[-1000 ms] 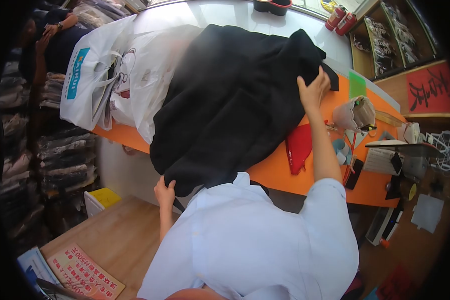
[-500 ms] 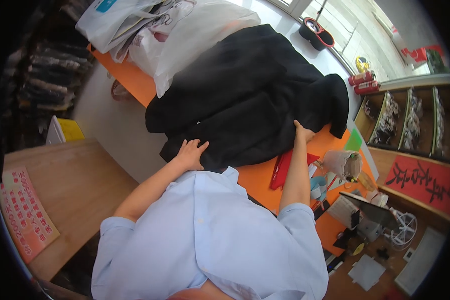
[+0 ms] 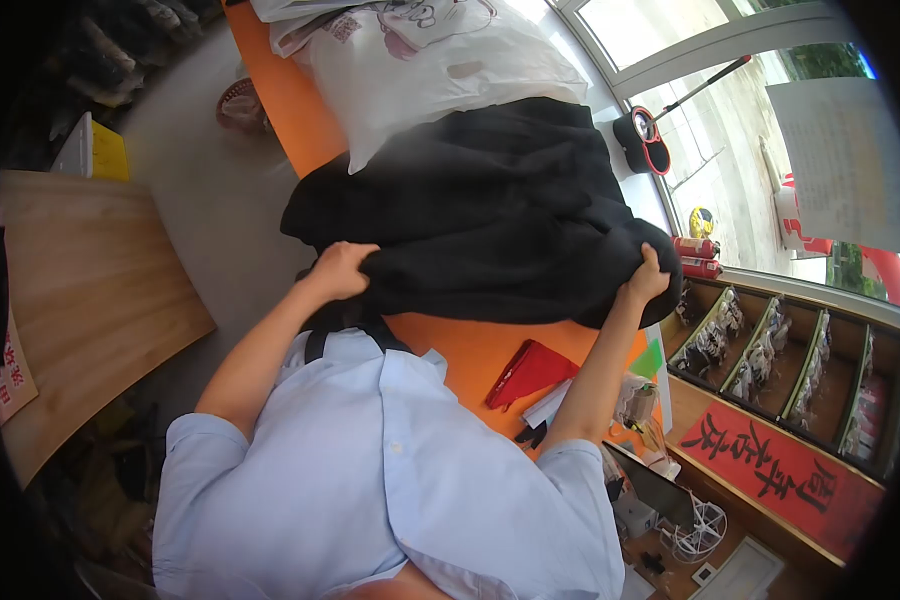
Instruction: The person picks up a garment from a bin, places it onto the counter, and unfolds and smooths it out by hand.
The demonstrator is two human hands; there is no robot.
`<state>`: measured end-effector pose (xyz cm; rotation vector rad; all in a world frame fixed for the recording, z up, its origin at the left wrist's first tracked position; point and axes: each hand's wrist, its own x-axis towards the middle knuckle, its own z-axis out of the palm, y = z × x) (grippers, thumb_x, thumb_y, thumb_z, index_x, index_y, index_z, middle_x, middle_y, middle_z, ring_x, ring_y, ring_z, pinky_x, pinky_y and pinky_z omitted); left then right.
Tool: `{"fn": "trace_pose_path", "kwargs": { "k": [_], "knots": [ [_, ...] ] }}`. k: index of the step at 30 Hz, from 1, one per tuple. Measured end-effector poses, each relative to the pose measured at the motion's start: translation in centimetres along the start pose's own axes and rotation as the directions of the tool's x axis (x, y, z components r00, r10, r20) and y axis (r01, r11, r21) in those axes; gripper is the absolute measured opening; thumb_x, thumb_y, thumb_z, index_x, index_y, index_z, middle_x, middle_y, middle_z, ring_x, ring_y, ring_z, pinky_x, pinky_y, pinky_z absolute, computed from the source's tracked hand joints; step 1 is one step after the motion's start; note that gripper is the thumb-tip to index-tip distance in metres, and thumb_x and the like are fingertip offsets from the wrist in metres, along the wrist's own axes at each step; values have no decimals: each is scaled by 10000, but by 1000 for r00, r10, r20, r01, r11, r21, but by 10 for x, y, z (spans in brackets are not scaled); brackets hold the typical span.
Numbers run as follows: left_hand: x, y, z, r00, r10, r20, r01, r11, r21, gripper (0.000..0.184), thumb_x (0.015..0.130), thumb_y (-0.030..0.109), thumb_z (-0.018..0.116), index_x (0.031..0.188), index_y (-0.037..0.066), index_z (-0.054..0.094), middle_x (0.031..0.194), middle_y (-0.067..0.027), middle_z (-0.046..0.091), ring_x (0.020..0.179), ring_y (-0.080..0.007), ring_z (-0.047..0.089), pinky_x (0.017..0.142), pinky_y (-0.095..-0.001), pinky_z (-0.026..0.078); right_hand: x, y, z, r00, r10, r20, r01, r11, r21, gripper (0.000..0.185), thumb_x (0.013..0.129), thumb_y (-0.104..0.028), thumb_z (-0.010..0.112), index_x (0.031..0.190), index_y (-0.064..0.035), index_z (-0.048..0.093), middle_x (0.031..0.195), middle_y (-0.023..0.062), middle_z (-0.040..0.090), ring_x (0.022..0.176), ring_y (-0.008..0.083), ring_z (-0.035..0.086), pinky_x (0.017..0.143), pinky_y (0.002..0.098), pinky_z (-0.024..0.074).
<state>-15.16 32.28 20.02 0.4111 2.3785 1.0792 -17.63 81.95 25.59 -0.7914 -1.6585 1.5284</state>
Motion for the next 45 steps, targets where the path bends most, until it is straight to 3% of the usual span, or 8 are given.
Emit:
{"fn": "trace_pose_path", "kwargs": {
  "k": [8, 11, 15, 26, 30, 38, 42, 45],
  "knots": [
    [70, -22, -84, 803, -522, -287, 542, 841, -15, 500, 809, 81, 509, 1308, 48, 487, 1244, -206, 573, 1177, -373, 525, 1005, -420, 421, 25, -18, 149, 875, 34, 483, 168, 914, -368, 711, 924, -461, 550, 1414, 18, 360, 1440, 218, 375, 1342, 309, 363, 1095, 380, 293],
    [86, -40, -52, 722, -266, -639, 224, 963, -148, 424, 844, 107, 503, 1260, 29, 509, 1213, -203, 561, 1181, -358, 503, 1020, -423, 391, 13, 68, 185, 737, 51, 674, 442, 718, -537, 820, 912, -573, 483, 1500, -66, 220, 1549, 213, 197, 1420, 396, 207, 1149, 503, 157],
    [102, -57, -21, 782, 4, -623, 168, 962, 217, 572, 908, 339, 546, 1347, -3, 418, 1288, -218, 494, 1233, -399, 427, 1057, -491, 305, -74, 104, 231, 850, 340, 402, 229, 450, -863, 777, 897, -653, 395, 1519, -226, 212, 1588, 157, 67, 1436, 452, 22, 1073, 695, 35],
    [123, -89, 3, 789, 60, -612, 172, 934, 314, 509, 891, 313, 516, 1202, -88, 481, 1208, -309, 471, 1123, -493, 411, 967, -549, 294, -10, 153, 242, 921, 98, 376, 316, 376, -871, 727, 847, -554, 559, 1471, -250, 343, 1575, 91, 157, 1414, 463, 105, 1026, 754, 114],
    [112, -112, 7, 815, 29, -579, 189, 931, 313, 630, 935, 334, 480, 1351, -120, 343, 1397, -363, 326, 1254, -534, 317, 1051, -574, 214, 39, 170, 234, 925, 1, 380, 272, 696, -664, 781, 799, -430, 677, 1470, -213, 342, 1543, 186, 219, 1351, 406, 344, 1071, 386, 376],
    [111, -99, 7, 791, 57, -609, 174, 934, 313, 552, 893, 314, 516, 1264, -89, 443, 1316, -316, 421, 1199, -512, 372, 1012, -572, 246, 83, 163, 228, 917, -20, 399, 357, 490, -795, 773, 796, -543, 629, 1467, -283, 348, 1580, 47, 178, 1339, 374, 371, 1038, 425, 398],
    [121, -99, 8, 754, 68, -653, 184, 933, 310, 519, 854, 308, 543, 1203, -72, 492, 1247, -297, 457, 1165, -484, 398, 1008, -549, 261, 104, 171, 226, 926, -7, 377, 364, 281, -888, 754, 843, -599, 535, 1490, -305, 283, 1567, 48, 207, 1430, 350, 180, 1096, 673, 58],
    [122, -100, 10, 755, 14, -656, 217, 938, 270, 502, 822, 301, 562, 1157, -71, 512, 1203, -284, 471, 1132, -467, 416, 999, -538, 276, 102, 175, 227, 940, 24, 340, 325, 236, -916, 697, 890, -573, 487, 1494, -293, 277, 1569, 49, 210, 1438, 356, 165, 1106, 658, 65]
  ]
}}
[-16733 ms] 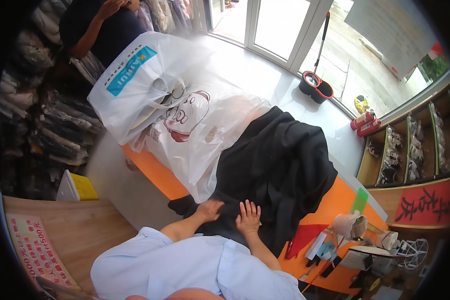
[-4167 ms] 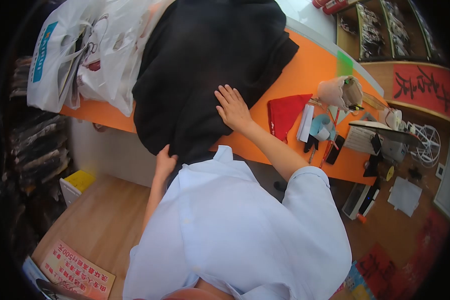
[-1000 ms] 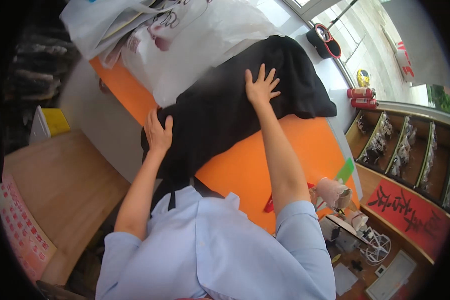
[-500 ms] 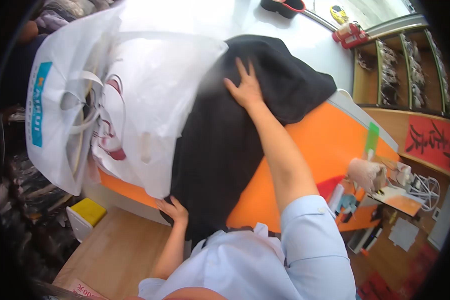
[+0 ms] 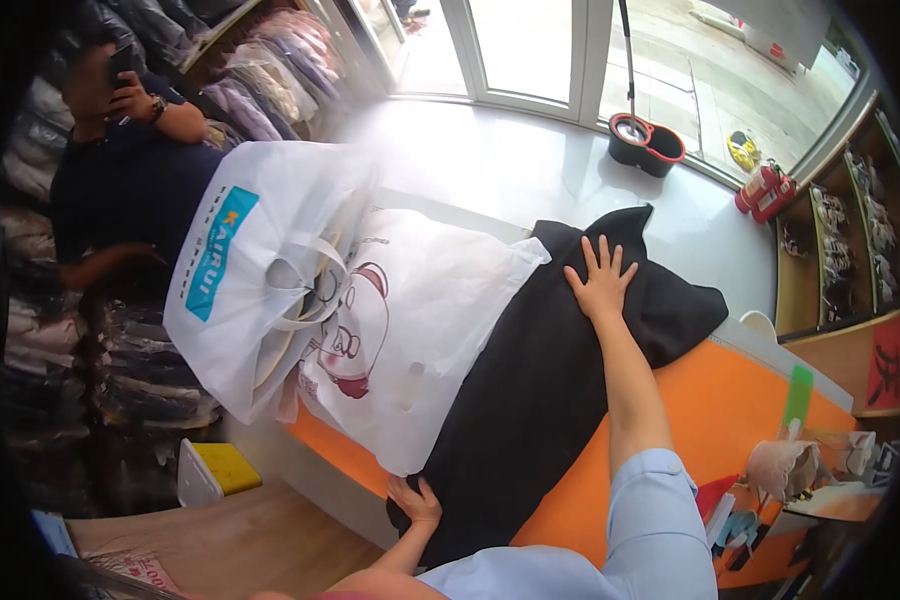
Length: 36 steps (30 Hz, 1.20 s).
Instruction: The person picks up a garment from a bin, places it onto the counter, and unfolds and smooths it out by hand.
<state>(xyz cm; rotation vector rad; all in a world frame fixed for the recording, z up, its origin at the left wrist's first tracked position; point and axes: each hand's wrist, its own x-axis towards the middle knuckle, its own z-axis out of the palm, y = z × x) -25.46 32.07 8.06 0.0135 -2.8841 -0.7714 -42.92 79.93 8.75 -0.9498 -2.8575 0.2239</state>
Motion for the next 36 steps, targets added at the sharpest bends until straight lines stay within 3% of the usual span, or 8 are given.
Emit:
{"fn": "trace_pose_path", "kwargs": {
  "k": [16, 22, 25, 28, 29, 32, 34, 36],
  "knots": [
    [-9, 18, -1, 990, 2, -141, -4, 1000, -9, 415, 826, 316, 590, 1045, -36, 608, 1049, -199, 587, 1057, -384, 506, 951, -472, 358, -206, 23, -22, 949, -279, -147, 293, 952, 83, 572, 927, -314, 485, 1447, -102, 374, 1528, 152, 282, 1432, 356, 191, 1158, 531, 118],
    [-46, 32, -5, 993, -64, -98, 68, 997, 35, 434, 870, 349, 576, 1063, -37, 624, 1050, -213, 614, 1055, -383, 533, 965, -477, 368, -335, 64, -4, 994, -110, -3, 105, 938, 330, 560, 945, -323, 458, 1444, -84, 374, 1569, 135, 177, 1451, 355, 115, 1154, 552, 87],
    [-49, 44, -17, 982, -160, 102, 156, 987, 45, 490, 894, 404, 550, 1109, -32, 618, 1083, -208, 625, 1046, -387, 571, 920, -479, 421, -411, 54, -20, 976, -164, 140, 125, 959, 254, 552, 941, -308, 462, 1421, -43, 395, 1578, 134, 143, 1448, 375, 107, 1149, 567, 80],
    [-70, 26, -8, 960, -186, 211, 189, 982, 5, 543, 898, 460, 537, 1145, -18, 606, 1104, -212, 622, 1065, -390, 571, 925, -462, 435, -489, 35, -6, 906, -383, 181, 301, 882, 361, 500, 882, -222, 482, 1287, 71, 485, 1431, 275, 352, 1419, 405, 176, 1155, 562, 87],
    [-74, 21, -3, 959, -168, 226, 183, 982, -48, 577, 897, 496, 532, 1169, -8, 598, 1118, -213, 619, 1076, -391, 569, 936, -450, 437, -509, 29, 0, 859, -362, 361, 283, 925, 253, 490, 861, -183, 473, 1268, 89, 484, 1420, 283, 361, 1401, 416, 213, 1163, 540, 104],
    [-95, 29, -35, 934, -146, 325, 234, 940, -250, 648, 881, 557, 537, 1241, 18, 552, 1217, -219, 569, 1169, -392, 509, 986, -456, 408, -539, 17, -20, 942, -250, 223, 72, 801, 595, 481, 849, -165, 462, 1252, 97, 486, 1391, 287, 388, 1373, 425, 258, 1159, 528, 135],
    [-118, 11, -42, 916, -187, 354, 251, 957, -143, 725, 876, 598, 535, 1336, 41, 470, 1295, -186, 519, 1244, -362, 441, 1028, -471, 371, -550, 20, -35, 943, -278, 185, 97, 758, 644, 490, 850, -173, 472, 1257, 99, 476, 1364, 292, 407, 1329, 431, 311, 1140, 516, 192],
    [-133, -1, -44, 841, -351, 411, 522, 728, -446, 791, 874, 609, 553, 1416, 61, 375, 1359, -150, 470, 1320, -318, 359, 1070, -467, 322, -559, 24, -40, 948, -287, 135, 96, 666, 740, 493, 855, -183, 489, 1271, 82, 469, 1349, 296, 415, 1280, 442, 350, 1114, 500, 246]
  ]
}}
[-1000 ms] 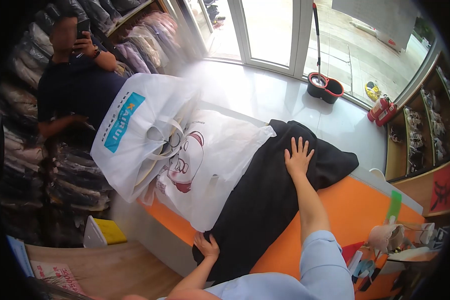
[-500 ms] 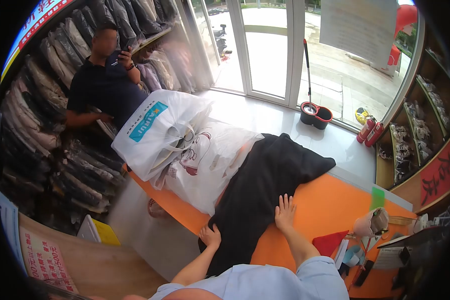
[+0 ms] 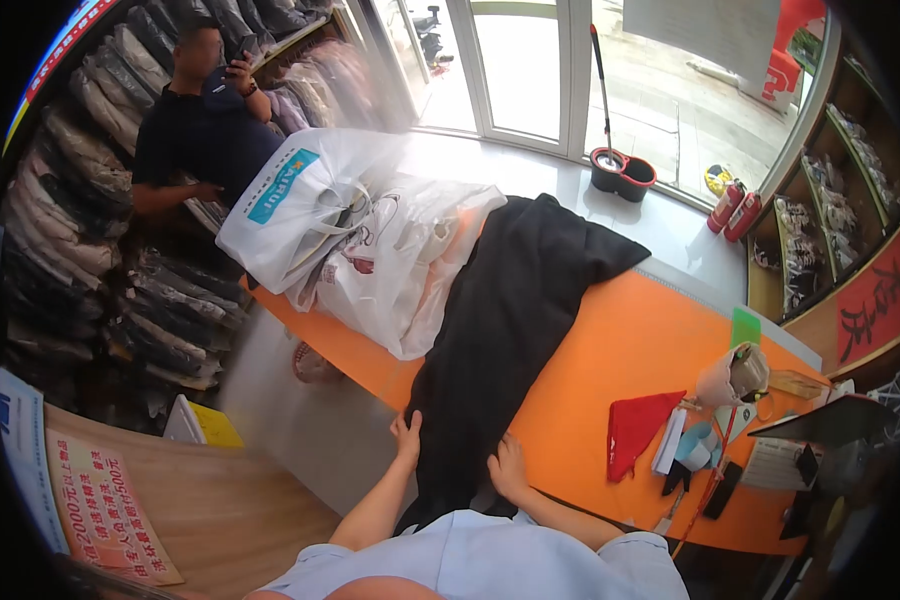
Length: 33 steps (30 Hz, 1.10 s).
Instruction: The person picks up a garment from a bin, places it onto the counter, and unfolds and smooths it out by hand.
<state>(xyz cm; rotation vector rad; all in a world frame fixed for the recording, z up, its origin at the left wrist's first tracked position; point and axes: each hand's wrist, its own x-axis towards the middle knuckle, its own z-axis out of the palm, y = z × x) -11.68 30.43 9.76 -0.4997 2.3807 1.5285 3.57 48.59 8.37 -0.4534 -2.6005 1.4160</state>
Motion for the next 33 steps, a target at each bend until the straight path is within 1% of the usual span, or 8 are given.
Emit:
{"fn": "trace_pose_path", "kwargs": {
  "k": [2, 4, 13, 18, 23, 26, 28, 33],
  "knots": [
    [-7, -25, -11, 988, -53, 147, 80, 979, -186, 866, 845, 599, 617, 1462, 78, 305, 1403, -144, 436, 1340, -292, 347, 1091, -437, 302, -19, -10, -6, 999, 34, 26, -37, 994, 102, 584, 837, -257, 567, 1295, 81, 440, 1376, 282, 388, 1271, 432, 355, 1098, 479, 274],
    [-18, -18, -29, 855, -302, 422, 420, 879, -223, 905, 805, 552, 696, 1475, 94, 294, 1449, -168, 391, 1341, -292, 367, 1103, -415, 292, -32, -22, 3, 996, 67, 62, -71, 996, 58, 751, 790, -343, 662, 1346, 76, 379, 1381, 252, 359, 1295, 418, 322, 1094, 452, 284],
    [-22, -51, -56, 659, -264, 705, 427, 902, -61, 846, 721, 396, 818, 1334, -62, 458, 1301, -166, 558, 1233, -272, 506, 1078, -356, 348, -44, -51, 19, 887, 447, 114, -458, 831, 316, 1039, 658, -377, 844, 1432, 7, 266, 1374, 228, 452, 1266, 346, 457, 1054, 411, 379],
    [-54, -25, -84, 592, -206, 779, 425, 901, -84, 685, 738, 249, 794, 1275, -68, 509, 1175, -184, 622, 1054, -284, 620, 942, -357, 481, -54, -83, 39, 767, 490, 415, -592, 289, 752, 682, 727, -264, 834, 1273, 20, 540, 1213, 110, 615, 1117, 235, 570, 986, 362, 433],
    [-77, 0, -105, 691, 54, 721, 227, 931, -288, 537, 763, 150, 728, 1224, -64, 556, 1154, -143, 632, 1037, -260, 612, 945, -354, 459, -48, -121, 26, 809, 474, 348, -462, 147, 874, 374, 751, -101, 753, 1088, 26, 651, 1016, 134, 688, 933, 246, 659, 889, 361, 507],
    [-85, 18, -117, 662, -27, 749, 427, 835, -346, 560, 812, 230, 679, 1287, -8, 503, 1231, -117, 600, 1148, -265, 564, 999, -411, 433, -58, -171, -10, 914, 316, 255, -328, 204, 922, 498, 734, -115, 738, 1191, 12, 585, 1126, 105, 635, 1037, 238, 600, 957, 354, 456],
    [-109, 41, -129, 491, -14, 871, 623, 705, -340, 584, 875, 308, 618, 1363, 36, 448, 1300, -115, 563, 1222, -263, 521, 1056, -418, 381, -65, -198, -19, 927, 340, 159, -253, 253, 934, 482, 753, -127, 717, 1186, 28, 573, 1091, 106, 646, 1003, 236, 620, 925, 350, 481],
    [-146, 44, -155, 339, 113, 934, 751, 566, -341, 606, 902, 286, 640, 1381, 2, 403, 1329, -135, 530, 1216, -251, 524, 998, -373, 452, -92, -233, -17, 844, 405, 350, -269, -245, 932, 188, 831, -137, 645, 967, -7, 640, 946, 93, 676, 881, 189, 657, 857, 318, 518]
  ]
}}
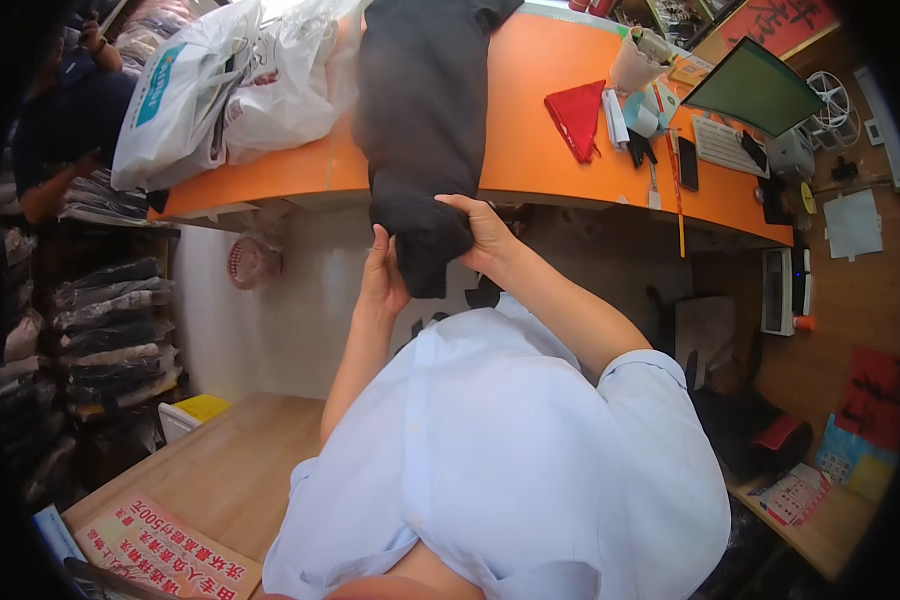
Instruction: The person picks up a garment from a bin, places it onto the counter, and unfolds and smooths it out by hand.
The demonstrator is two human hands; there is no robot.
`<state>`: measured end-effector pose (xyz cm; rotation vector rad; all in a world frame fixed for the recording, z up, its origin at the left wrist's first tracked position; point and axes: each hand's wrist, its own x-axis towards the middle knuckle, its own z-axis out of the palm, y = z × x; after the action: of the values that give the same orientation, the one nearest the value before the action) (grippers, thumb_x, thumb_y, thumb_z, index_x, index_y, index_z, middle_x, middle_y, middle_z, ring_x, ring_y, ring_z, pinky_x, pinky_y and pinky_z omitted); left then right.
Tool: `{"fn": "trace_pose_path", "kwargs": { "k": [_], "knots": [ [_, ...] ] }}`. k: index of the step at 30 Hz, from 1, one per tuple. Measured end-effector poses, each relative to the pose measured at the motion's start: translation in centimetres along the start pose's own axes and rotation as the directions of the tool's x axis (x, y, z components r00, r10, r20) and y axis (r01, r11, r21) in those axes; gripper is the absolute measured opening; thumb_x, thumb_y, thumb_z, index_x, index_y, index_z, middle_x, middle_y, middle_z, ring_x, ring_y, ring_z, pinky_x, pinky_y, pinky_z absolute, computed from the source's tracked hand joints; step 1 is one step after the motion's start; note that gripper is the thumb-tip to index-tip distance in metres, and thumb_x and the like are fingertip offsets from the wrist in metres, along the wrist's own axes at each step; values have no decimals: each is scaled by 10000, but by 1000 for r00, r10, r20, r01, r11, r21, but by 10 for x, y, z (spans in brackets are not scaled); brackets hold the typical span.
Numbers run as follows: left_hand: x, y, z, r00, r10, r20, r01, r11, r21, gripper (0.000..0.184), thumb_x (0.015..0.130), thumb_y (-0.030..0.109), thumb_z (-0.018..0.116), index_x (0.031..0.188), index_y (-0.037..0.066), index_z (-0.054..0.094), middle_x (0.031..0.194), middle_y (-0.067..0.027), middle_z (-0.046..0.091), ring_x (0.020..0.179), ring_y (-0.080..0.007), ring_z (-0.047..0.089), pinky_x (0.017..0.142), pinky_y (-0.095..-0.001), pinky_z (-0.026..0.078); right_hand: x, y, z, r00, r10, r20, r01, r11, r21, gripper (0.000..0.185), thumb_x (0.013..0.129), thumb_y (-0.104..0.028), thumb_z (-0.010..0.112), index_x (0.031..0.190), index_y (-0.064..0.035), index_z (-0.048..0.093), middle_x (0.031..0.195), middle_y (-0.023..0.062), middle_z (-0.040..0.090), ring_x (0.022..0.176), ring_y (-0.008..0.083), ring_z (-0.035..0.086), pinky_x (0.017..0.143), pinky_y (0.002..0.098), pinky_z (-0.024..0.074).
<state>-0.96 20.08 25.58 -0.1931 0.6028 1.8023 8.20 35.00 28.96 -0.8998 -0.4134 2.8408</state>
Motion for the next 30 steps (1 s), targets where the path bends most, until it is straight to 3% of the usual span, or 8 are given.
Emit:
{"fn": "trace_pose_path", "kwargs": {
  "k": [3, 8, 17, 19, 20, 23, 24, 30],
  "knots": [
    [-13, -11, -17, 994, 61, -92, -30, 950, 312, 563, 892, 241, 647, 1349, -17, 443, 1281, -126, 563, 1178, -230, 554, 1030, -346, 417, -9, 15, 0, 993, -17, -114, 14, 1000, -21, 144, 849, -135, 626, 938, -24, 648, 929, 79, 677, 872, 169, 652, 842, 316, 518],
    [-53, 1, -19, 954, 282, -103, -229, 905, 358, 616, 843, 56, 693, 1370, -33, 386, 1175, -173, 616, 1016, -214, 634, 890, -318, 510, -21, 23, -16, 996, -18, -83, 16, 999, -32, 211, 864, -100, 612, 1047, 4, 617, 1030, 112, 661, 950, 196, 654, 891, 347, 526],
    [-79, -11, -52, 941, 277, -197, -132, 832, 538, 660, 840, 37, 679, 1409, 2, 346, 1093, -187, 650, 987, -208, 654, 878, -299, 507, -34, 52, -40, 954, -139, -265, -15, 863, -506, 565, 852, -138, 691, 1303, 11, 385, 1219, 135, 534, 1108, 230, 560, 933, 351, 472],
    [-77, -15, -59, 937, 288, -199, -136, 823, 552, 679, 839, 34, 680, 1420, 17, 331, 1061, -181, 660, 954, -201, 657, 853, -294, 516, -14, 61, -69, 842, -435, -319, -52, 523, -851, 642, 845, -186, 709, 1333, -3, 333, 1174, 136, 509, 1127, 239, 511, 957, 347, 455],
    [-76, -16, -60, 931, 304, -202, -143, 813, 565, 699, 837, 31, 682, 1432, 31, 315, 1029, -175, 670, 921, -194, 660, 829, -289, 525, -11, 56, -68, 839, -440, -320, -48, 525, -850, 642, 845, -186, 709, 1333, -3, 333, 1174, 136, 509, 1127, 239, 511, 957, 347, 455],
    [-73, -19, -59, 939, 294, -181, -126, 781, 612, 718, 837, 46, 692, 1440, 30, 302, 1023, -173, 672, 917, -187, 659, 816, -286, 527, -2, 35, -65, 540, -734, 412, 191, -370, -909, 483, 748, -179, 762, 1159, -42, 550, 1109, 143, 518, 1065, 300, 504, 949, 385, 411],
    [-74, -20, -59, 940, 291, -181, -123, 780, 614, 718, 837, 46, 692, 1440, 30, 302, 1023, -173, 672, 917, -187, 659, 816, -286, 527, 7, 30, -64, 533, -712, 458, 252, -382, -889, 347, 723, -201, 767, 1004, -41, 642, 1063, 120, 547, 1060, 310, 500, 925, 398, 400],
    [-71, -23, -58, 942, 299, -153, -136, 756, 641, 710, 843, 48, 685, 1441, 31, 302, 1025, -172, 669, 897, -177, 660, 800, -276, 526, 40, 28, -50, 656, -658, 368, 125, -387, -914, 311, 720, -265, 767, 930, -52, 686, 1030, 94, 577, 1064, 279, 510, 914, 389, 402]
  ]
}}
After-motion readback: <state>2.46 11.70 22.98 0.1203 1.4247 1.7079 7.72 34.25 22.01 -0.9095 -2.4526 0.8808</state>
